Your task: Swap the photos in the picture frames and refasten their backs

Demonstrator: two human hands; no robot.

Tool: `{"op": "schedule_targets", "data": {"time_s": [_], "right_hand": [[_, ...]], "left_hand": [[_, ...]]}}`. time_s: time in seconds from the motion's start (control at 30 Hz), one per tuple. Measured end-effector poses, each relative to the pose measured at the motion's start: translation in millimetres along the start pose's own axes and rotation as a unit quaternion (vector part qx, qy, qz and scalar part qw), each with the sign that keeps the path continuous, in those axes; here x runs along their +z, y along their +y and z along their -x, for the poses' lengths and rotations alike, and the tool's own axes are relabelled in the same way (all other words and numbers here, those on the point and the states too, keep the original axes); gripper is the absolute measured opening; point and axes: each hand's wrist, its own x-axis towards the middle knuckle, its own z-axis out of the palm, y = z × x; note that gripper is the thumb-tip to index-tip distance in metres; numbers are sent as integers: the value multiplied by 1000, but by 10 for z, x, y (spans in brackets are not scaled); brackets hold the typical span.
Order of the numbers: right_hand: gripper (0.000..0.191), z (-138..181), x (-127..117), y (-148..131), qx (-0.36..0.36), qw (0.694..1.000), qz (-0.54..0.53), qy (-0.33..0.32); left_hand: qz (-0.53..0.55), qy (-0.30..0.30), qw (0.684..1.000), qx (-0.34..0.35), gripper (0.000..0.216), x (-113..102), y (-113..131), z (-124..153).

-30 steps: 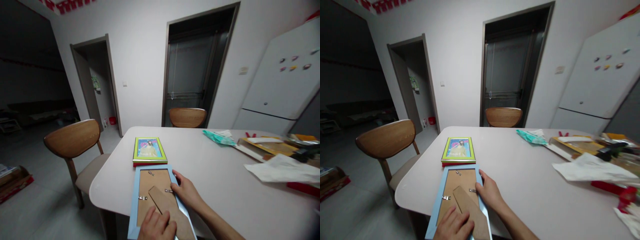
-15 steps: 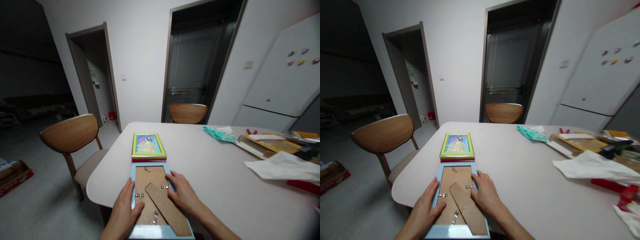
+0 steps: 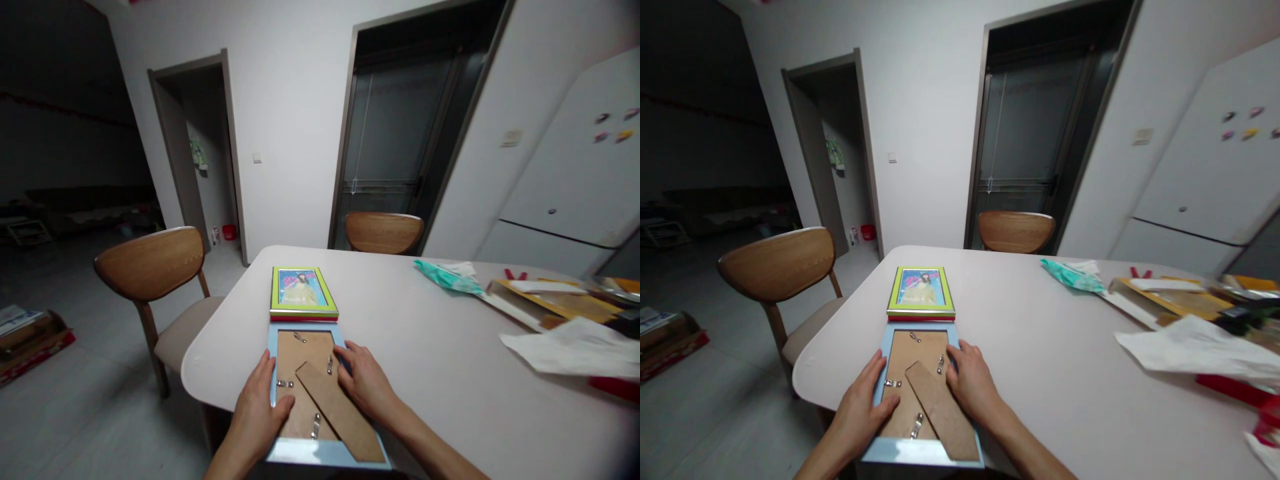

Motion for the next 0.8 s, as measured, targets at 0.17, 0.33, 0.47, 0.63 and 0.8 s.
{"op": "schedule_targets", "data": {"time_s": [0.17, 0.33, 0.47, 0.63, 0.8], "right_hand": [[32, -51, -15, 6, -4, 1000, 17, -4], [35, -175, 14, -173, -32, 999, 38, 21], [35, -351, 133, -387, -70, 997, 27, -6], [34, -486, 255, -448, -56, 998, 26, -8], [34, -496, 246, -404, -55, 998, 24, -12]], "left_hand": [[0, 7, 1000, -11, 62, -3, 24, -3], [6, 19, 1000, -2, 59, 13, 12, -16], [8, 32, 999, 11, 57, 38, -22, -13], [-1, 29, 999, 17, 56, 55, -36, -14], [4, 38, 999, 17, 54, 66, -44, -10]]}}
